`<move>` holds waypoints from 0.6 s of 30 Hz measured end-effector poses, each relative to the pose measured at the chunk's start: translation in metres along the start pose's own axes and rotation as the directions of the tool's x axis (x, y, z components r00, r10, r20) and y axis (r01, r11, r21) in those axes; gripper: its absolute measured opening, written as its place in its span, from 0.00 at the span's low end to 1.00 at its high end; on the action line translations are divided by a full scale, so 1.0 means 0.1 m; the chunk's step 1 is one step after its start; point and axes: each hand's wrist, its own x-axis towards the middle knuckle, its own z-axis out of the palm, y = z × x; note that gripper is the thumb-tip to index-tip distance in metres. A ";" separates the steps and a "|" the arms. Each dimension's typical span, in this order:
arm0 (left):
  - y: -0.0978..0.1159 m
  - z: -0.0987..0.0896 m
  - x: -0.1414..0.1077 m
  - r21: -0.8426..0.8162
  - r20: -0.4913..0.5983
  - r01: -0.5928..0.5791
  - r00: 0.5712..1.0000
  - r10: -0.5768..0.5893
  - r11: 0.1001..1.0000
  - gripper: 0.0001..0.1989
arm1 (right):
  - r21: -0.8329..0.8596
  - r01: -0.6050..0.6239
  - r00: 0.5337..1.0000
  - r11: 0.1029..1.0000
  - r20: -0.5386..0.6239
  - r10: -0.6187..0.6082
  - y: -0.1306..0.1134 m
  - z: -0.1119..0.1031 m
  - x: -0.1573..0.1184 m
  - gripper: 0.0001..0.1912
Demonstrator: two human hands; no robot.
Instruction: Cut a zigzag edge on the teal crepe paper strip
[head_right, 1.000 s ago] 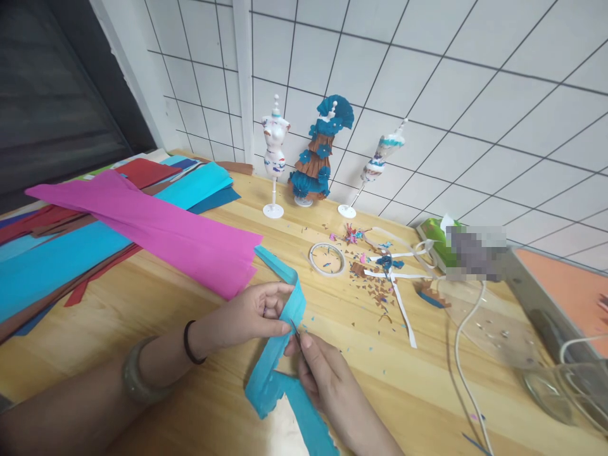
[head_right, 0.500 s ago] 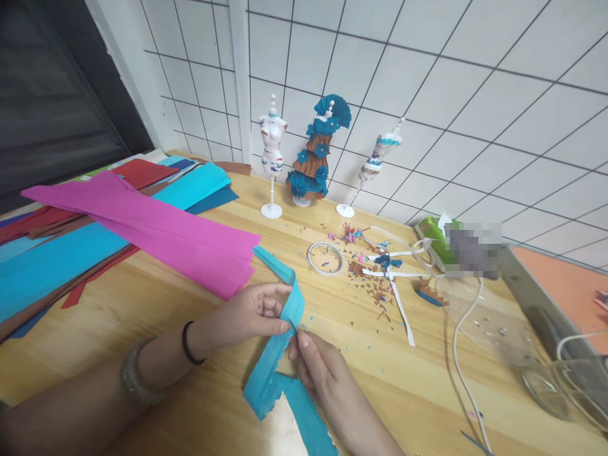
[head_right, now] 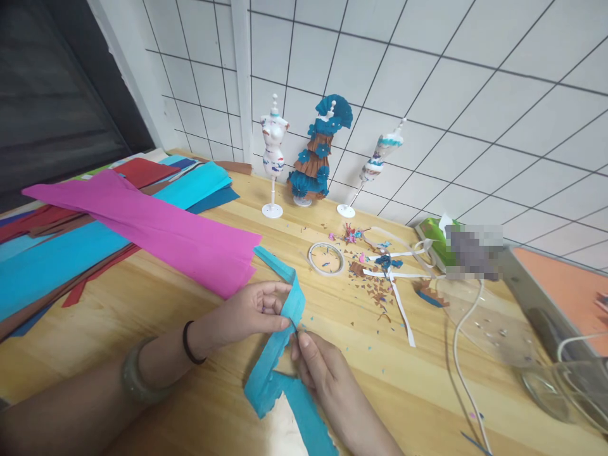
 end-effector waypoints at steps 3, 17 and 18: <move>0.00 0.00 0.00 0.011 0.001 0.000 1.000 0.000 1.000 0.35 | -0.020 0.002 1.000 1.000 -0.003 -0.002 0.00 0.00 0.00 0.22; 0.05 0.00 -0.01 0.021 0.027 0.003 1.000 -0.004 1.000 0.32 | -0.060 -0.015 0.998 0.998 0.054 0.018 -0.07 -0.04 -0.02 0.21; 0.06 0.00 -0.02 0.018 0.029 0.009 1.000 -0.009 1.000 0.31 | -0.069 -0.004 0.999 0.998 0.054 0.008 -0.07 -0.04 -0.02 0.21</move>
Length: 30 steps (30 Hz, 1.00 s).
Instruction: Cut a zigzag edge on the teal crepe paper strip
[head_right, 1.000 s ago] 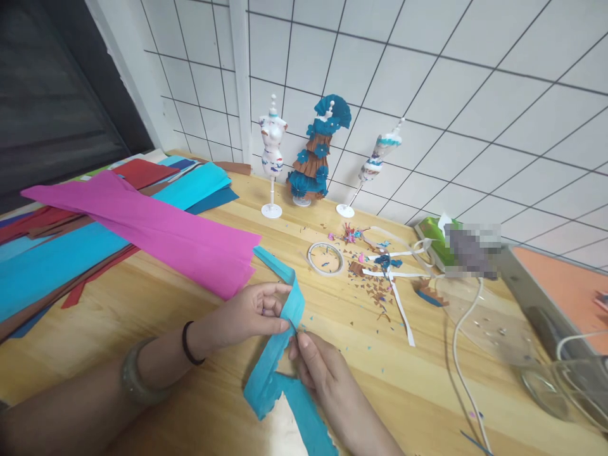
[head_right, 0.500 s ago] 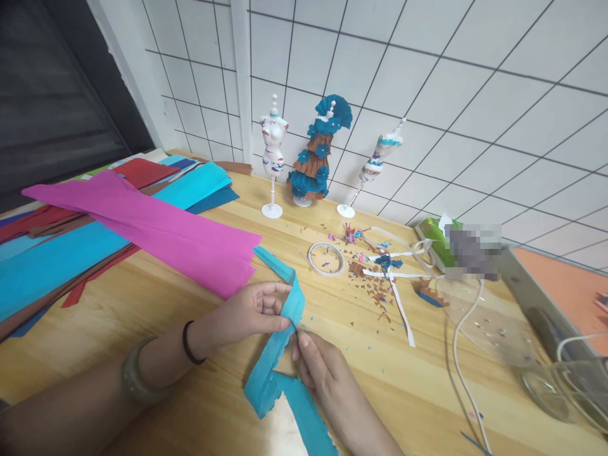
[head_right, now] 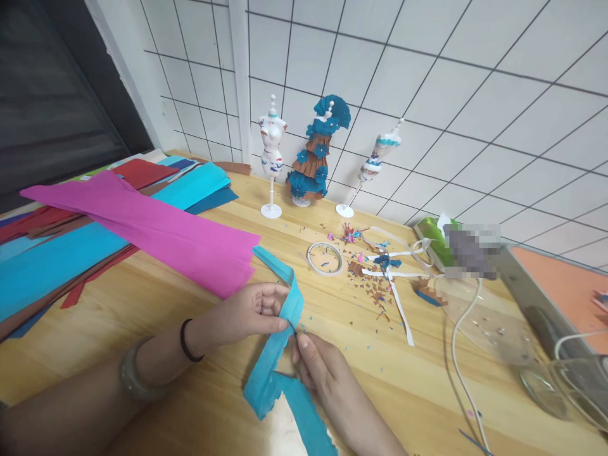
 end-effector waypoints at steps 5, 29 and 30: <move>0.05 0.01 -0.01 -0.031 0.053 0.017 0.999 -0.015 0.999 0.27 | -0.035 0.013 1.000 0.999 0.009 -0.013 0.00 -0.02 -0.02 0.21; 0.04 -0.03 -0.02 0.008 0.116 -0.018 0.993 0.017 1.000 0.16 | -0.011 0.015 1.000 1.000 -0.016 -0.015 0.05 -0.03 -0.01 0.22; 0.04 -0.03 -0.02 0.014 0.110 -0.015 0.994 0.013 1.000 0.16 | -0.007 0.019 1.000 1.000 -0.018 -0.019 0.05 -0.03 -0.01 0.22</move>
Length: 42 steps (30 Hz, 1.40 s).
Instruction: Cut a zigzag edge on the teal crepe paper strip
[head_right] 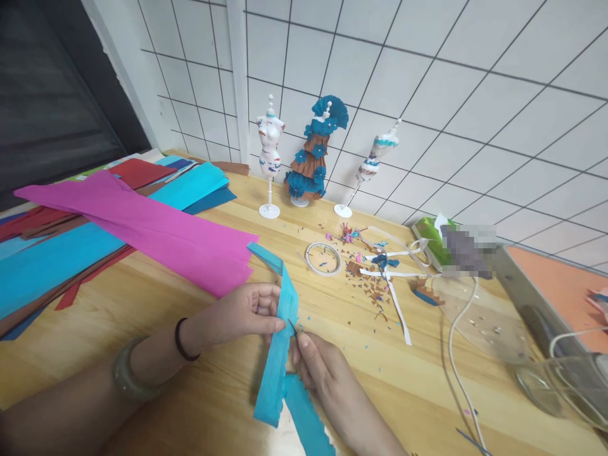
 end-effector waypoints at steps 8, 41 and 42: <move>-0.04 0.00 0.02 -0.030 0.003 0.008 1.000 -0.008 1.000 0.17 | 0.031 0.000 1.000 1.000 -0.013 0.001 -0.05 0.00 -0.01 0.21; -0.04 0.09 0.00 -0.172 -0.033 0.135 0.989 -0.143 0.976 0.13 | -0.067 0.121 0.981 0.990 -0.144 -0.129 -0.09 0.00 0.05 0.21; -0.05 0.09 0.00 -0.183 -0.028 0.139 0.989 -0.146 0.973 0.13 | -0.059 0.115 0.982 0.992 -0.141 -0.122 -0.08 0.00 0.05 0.21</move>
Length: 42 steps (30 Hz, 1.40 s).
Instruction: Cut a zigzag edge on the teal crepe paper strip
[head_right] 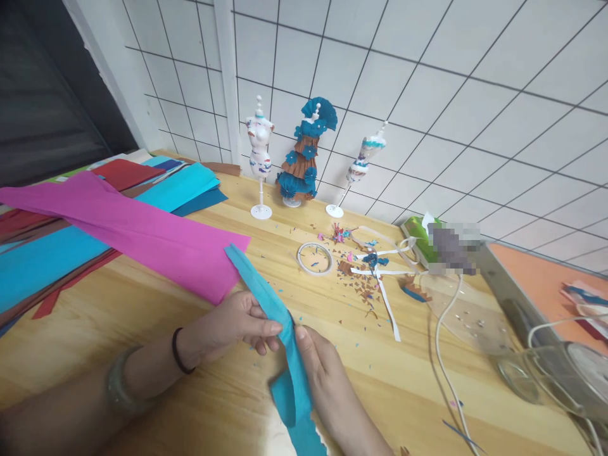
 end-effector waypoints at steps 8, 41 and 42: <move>0.00 -0.01 0.01 -0.026 0.014 0.025 1.000 -0.025 0.999 0.13 | 0.040 -0.005 1.000 0.999 0.006 0.005 0.01 0.01 -0.02 0.21; 0.02 -0.08 0.06 0.003 -0.084 -0.065 0.994 0.065 0.998 0.16 | -0.009 -0.121 0.993 0.993 0.008 0.121 0.05 0.01 0.01 0.17; 0.02 -0.09 0.06 0.006 -0.085 -0.080 0.993 0.081 0.997 0.15 | 0.003 -0.118 0.993 0.993 0.022 0.118 0.05 0.01 0.01 0.17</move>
